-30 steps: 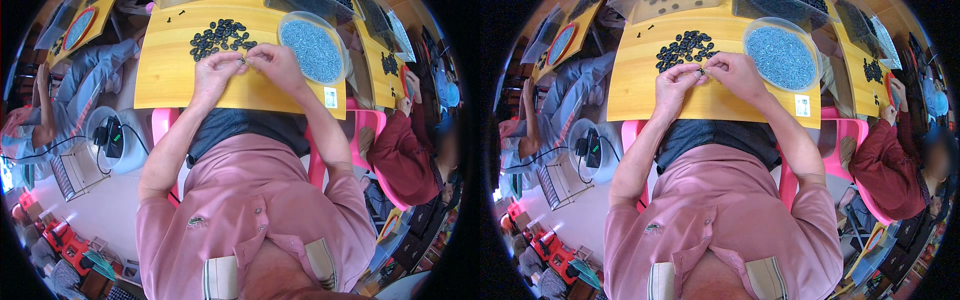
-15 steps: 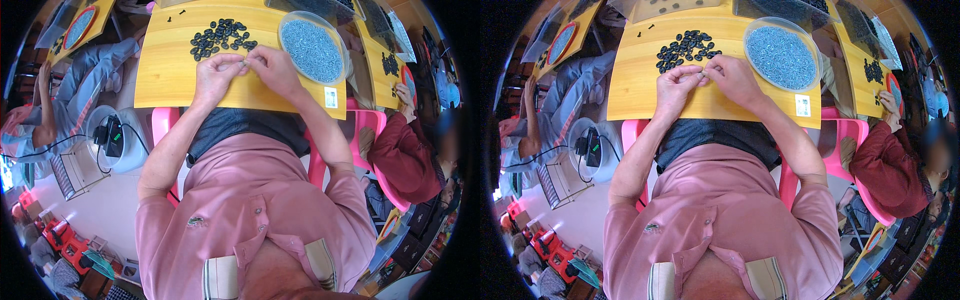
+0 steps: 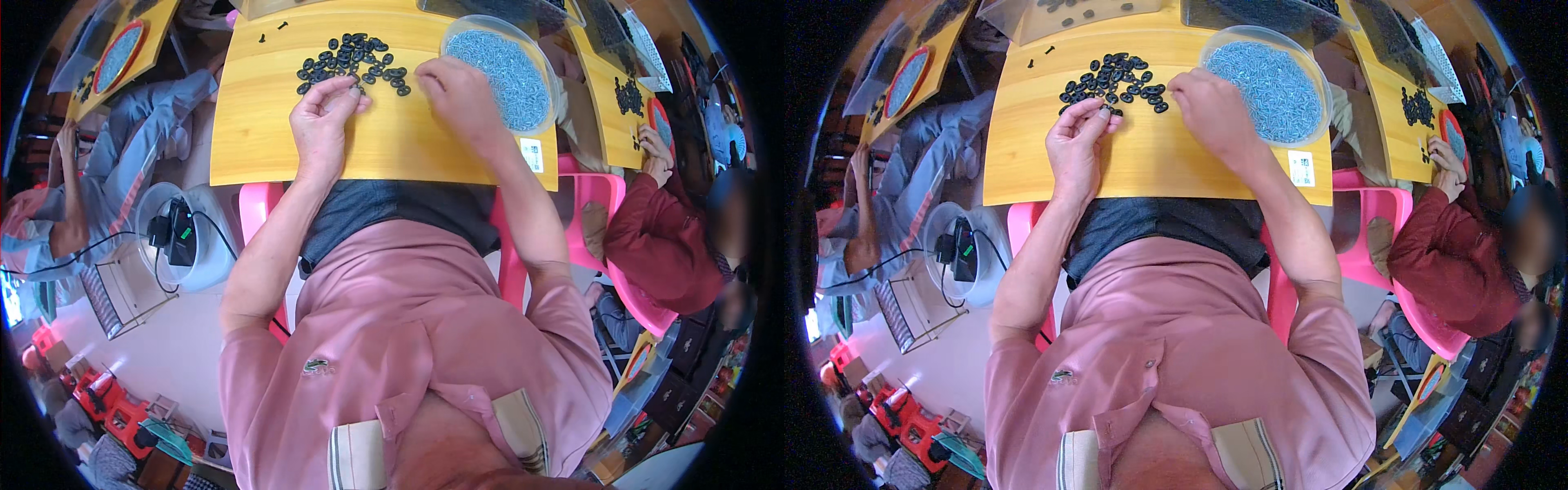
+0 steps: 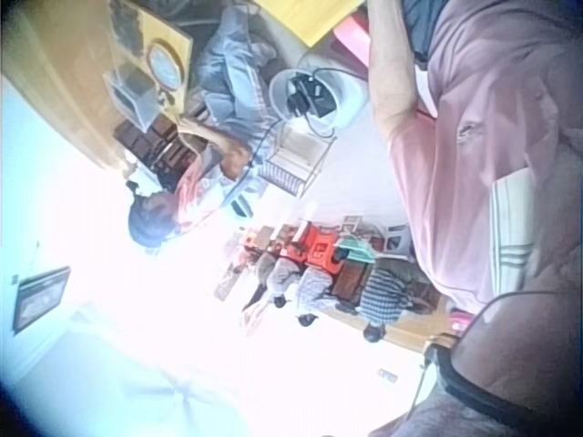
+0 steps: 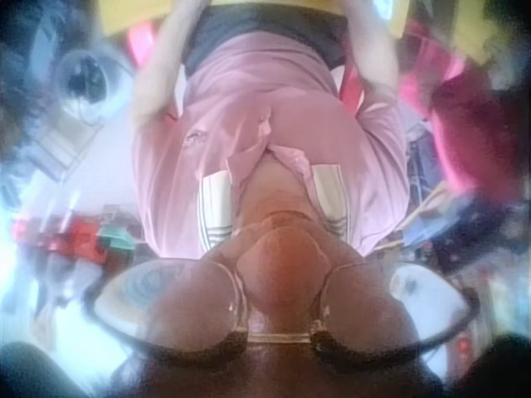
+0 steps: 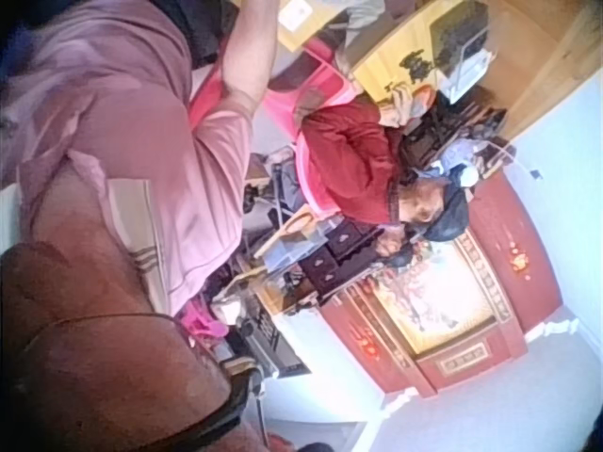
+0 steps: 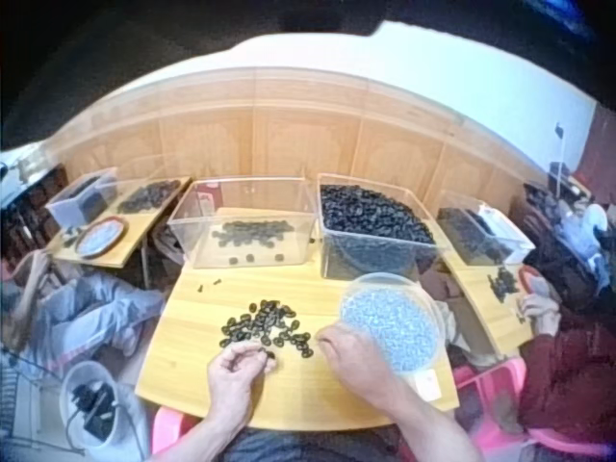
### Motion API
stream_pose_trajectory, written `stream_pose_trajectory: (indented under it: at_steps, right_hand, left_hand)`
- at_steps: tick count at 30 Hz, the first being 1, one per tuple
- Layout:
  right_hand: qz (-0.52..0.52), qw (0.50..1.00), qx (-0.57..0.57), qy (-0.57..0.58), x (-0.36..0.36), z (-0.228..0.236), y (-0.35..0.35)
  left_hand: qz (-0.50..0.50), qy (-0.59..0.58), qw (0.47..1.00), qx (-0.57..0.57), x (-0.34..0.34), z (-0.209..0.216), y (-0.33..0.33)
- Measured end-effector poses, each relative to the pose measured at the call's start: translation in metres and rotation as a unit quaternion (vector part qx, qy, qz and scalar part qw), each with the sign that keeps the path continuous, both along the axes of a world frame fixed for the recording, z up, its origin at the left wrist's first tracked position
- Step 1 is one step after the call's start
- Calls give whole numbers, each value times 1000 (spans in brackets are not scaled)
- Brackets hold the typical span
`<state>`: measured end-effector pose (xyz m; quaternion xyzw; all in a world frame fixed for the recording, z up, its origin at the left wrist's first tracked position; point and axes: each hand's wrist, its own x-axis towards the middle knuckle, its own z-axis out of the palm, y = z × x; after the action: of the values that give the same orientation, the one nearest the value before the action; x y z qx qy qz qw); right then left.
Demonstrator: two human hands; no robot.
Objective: The person assembles plastic components by inserting small metal pins into them by hand.
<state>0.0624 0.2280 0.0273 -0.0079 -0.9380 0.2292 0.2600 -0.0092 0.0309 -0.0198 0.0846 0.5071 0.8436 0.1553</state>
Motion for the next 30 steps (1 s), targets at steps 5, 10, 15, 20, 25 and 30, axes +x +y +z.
stream_pose_trajectory:
  at_steps: [5, 10, 15, 20, 25, 30]
  right_hand:
    - [43, 996, 31, -74, -3, -15, -7]
    - [29, 992, 51, -113, -4, -17, -14]
    - [50, 993, 8, -105, -2, -14, -15]
    - [57, 990, 42, -125, -1, -16, -14]
    - [56, 987, 20, -146, -1, -10, -16]
    - [52, 984, -9, -169, -2, -6, -18]
  left_hand:
    - [-6, -13, 1000, 12, 0, -2, 0]
    - [-19, -5, 1000, 10, 0, -2, -1]
    - [-34, 2, 999, 5, 0, -4, -1]
    - [-42, 4, 999, -12, 1, -2, 0]
    - [-45, 11, 999, -28, 2, 1, 0]
    - [-61, 21, 998, -27, 2, -1, 0]
